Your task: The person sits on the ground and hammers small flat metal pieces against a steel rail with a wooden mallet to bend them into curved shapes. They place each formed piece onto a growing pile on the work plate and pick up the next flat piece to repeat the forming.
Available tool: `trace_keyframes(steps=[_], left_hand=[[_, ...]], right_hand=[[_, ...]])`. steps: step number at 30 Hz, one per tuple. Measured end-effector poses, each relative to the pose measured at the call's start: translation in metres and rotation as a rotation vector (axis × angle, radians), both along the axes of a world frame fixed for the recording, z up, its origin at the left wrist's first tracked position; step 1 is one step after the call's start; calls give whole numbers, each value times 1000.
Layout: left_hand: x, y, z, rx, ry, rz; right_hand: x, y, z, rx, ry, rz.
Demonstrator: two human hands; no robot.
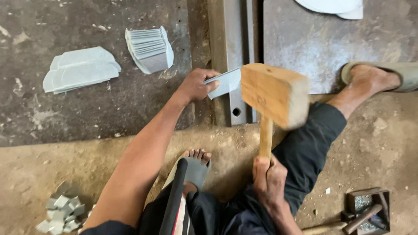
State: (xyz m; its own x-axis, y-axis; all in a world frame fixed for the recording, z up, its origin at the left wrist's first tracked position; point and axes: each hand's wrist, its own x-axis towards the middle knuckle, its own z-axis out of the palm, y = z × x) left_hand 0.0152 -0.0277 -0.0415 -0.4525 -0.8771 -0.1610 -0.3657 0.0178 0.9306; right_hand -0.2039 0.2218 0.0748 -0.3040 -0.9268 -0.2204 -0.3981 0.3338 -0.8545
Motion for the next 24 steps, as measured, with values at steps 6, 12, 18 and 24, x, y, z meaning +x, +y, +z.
trace_keyframes(steps=[6, 12, 18, 24], left_hand=[[-2, -4, -7, 61, 42, 19], [-1, -6, -13, 36, -88, 18], [-4, -10, -26, -212, -55, 72], [-5, -7, -25, 95, -82, 20]], right_hand=[[2, 8, 23, 15, -50, 17], [7, 0, 43, -450, -321, 31], [8, -36, 19, 331, 398, 188], [6, -28, 18, -410, -408, -121]])
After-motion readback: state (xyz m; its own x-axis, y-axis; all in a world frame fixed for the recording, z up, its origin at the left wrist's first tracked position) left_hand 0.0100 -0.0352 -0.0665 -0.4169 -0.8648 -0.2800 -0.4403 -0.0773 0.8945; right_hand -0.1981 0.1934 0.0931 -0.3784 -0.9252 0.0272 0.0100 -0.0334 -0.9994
